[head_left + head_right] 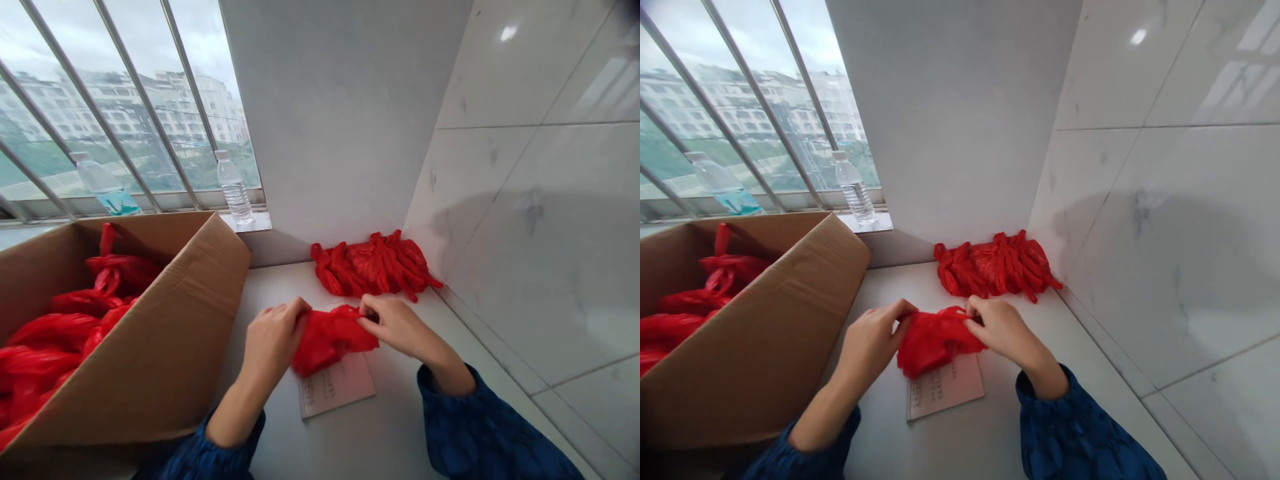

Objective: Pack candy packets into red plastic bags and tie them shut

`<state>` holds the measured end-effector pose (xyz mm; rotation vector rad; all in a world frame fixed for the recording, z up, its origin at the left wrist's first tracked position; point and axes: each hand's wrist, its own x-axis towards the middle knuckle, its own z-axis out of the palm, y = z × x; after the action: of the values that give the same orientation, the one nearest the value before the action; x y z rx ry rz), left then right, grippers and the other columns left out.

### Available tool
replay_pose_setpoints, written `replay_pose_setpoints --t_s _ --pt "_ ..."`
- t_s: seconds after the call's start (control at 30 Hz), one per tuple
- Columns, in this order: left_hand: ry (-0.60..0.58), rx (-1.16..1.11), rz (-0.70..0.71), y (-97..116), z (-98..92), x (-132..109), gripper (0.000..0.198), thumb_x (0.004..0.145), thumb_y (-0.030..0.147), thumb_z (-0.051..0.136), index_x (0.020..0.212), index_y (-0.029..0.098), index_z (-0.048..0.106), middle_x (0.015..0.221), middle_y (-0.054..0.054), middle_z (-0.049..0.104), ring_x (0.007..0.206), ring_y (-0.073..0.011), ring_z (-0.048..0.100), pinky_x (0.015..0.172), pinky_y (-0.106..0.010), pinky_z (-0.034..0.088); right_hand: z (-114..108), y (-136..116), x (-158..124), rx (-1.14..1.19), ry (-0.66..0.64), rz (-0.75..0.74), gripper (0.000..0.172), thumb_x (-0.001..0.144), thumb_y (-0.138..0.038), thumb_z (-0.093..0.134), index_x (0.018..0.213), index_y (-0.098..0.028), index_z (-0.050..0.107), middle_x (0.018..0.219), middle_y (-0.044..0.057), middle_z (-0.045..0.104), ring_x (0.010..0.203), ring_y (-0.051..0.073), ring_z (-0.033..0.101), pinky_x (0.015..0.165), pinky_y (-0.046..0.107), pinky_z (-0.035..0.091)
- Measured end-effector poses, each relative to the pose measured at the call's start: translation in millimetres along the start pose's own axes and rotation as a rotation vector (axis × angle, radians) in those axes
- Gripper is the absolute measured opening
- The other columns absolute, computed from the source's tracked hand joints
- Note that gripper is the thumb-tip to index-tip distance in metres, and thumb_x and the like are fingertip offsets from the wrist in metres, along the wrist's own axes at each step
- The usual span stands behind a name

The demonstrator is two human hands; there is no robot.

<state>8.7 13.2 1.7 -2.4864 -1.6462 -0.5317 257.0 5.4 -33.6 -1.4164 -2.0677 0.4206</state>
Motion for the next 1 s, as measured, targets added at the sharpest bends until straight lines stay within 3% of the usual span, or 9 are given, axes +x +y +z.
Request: replay_pose_setpoints --t_s 0.1,0.17,0.23,0.33,0.47,0.63,0.83,0.93,1.0 --pt "0.072 -0.051 -0.171 -6 -13.4 -4 0.011 0.094 0.024 0.051 0.097 0.027 0.062 0.093 0.003 0.075 0.077 -0.0198 0.067 0.061 -0.028 0.037 -18 10 -5 -0.038 0.04 0.081 0.013 0.085 -0.017 0.055 0.073 -0.022 0.056 0.066 -0.004 0.063 0.059 0.014 0.056 0.056 0.025 0.033" --pt "0.097 -0.086 -0.173 -3 -17.1 -6 0.012 0.093 0.022 0.05 0.097 0.026 0.061 0.097 0.002 0.075 0.081 -0.0203 0.067 0.064 -0.029 0.04 -23 9 -9 -0.09 0.051 0.105 0.016 0.082 -0.015 0.054 0.068 -0.022 0.053 0.062 -0.004 0.061 0.057 0.014 0.054 0.056 0.027 0.031" --pt "0.127 -0.108 -0.052 6 -15.4 -8 0.017 0.091 0.019 0.052 0.104 0.024 0.06 0.108 -0.002 0.072 0.096 -0.0229 0.066 0.077 -0.032 0.045 -21 3 -10 -0.123 0.067 0.094 0.014 0.082 -0.014 0.054 0.07 -0.022 0.055 0.064 -0.004 0.062 0.06 0.015 0.057 0.057 0.028 0.032" --pt "0.071 -0.109 0.221 21 -5.5 -10 0.036 0.086 0.014 0.057 0.121 0.023 0.057 0.122 -0.007 0.068 0.111 -0.0262 0.062 0.097 -0.04 0.041 -9 -12 -10 -0.116 0.125 0.044 0.007 0.086 -0.021 0.06 0.093 -0.023 0.062 0.088 -0.002 0.071 0.074 0.017 0.065 0.062 0.027 0.037" --pt "-0.117 -0.099 0.383 24 2.3 -8 0.018 0.093 0.015 0.052 0.102 0.023 0.066 0.092 -0.003 0.073 0.085 -0.0208 0.066 0.09 -0.038 0.042 2 -18 -5 -0.148 0.098 -0.066 0.008 0.089 -0.022 0.06 0.095 -0.025 0.064 0.091 -0.001 0.073 0.077 0.017 0.067 0.062 0.027 0.037" --pt "0.08 -0.222 0.137 1 -12.7 -6 0.027 0.097 0.018 0.043 0.106 0.026 0.068 0.097 -0.002 0.07 0.082 -0.0183 0.063 0.078 -0.032 0.044 -15 4 -1 -0.14 0.241 0.125 0.012 0.086 -0.018 0.054 0.085 -0.025 0.064 0.07 -0.002 0.069 0.066 0.019 0.065 0.058 0.027 0.033" --pt "0.286 -0.639 -0.01 -13 -25.8 1 0.015 0.092 0.019 0.046 0.086 0.019 0.059 0.09 -0.004 0.066 0.086 -0.0181 0.062 0.08 -0.029 0.047 -36 23 -7 -0.01 0.289 0.254 0.023 0.092 -0.028 0.043 0.073 -0.024 0.055 0.055 -0.001 0.064 0.057 0.019 0.064 0.056 0.027 0.039" --pt "0.303 -0.809 -0.023 -9 -31.8 1 0.019 0.09 0.025 0.052 0.072 0.019 0.054 0.094 -0.006 0.065 0.089 -0.0187 0.06 0.079 -0.029 0.049 -43 28 -14 0.063 0.248 0.295 0.018 0.093 -0.029 0.044 0.087 -0.023 0.06 0.06 0.0 0.067 0.057 0.019 0.066 0.056 0.028 0.045" --pt "0.255 -0.866 -0.025 -6 -36.0 -2 0.023 0.087 0.024 0.055 0.064 0.018 0.05 0.1 -0.006 0.065 0.091 -0.019 0.06 0.078 -0.028 0.049 -48 24 -22 0.14 0.231 0.257 0.021 0.09 -0.029 0.05 0.107 -0.023 0.06 0.081 0.004 0.073 0.066 0.02 0.069 0.056 0.028 0.049"
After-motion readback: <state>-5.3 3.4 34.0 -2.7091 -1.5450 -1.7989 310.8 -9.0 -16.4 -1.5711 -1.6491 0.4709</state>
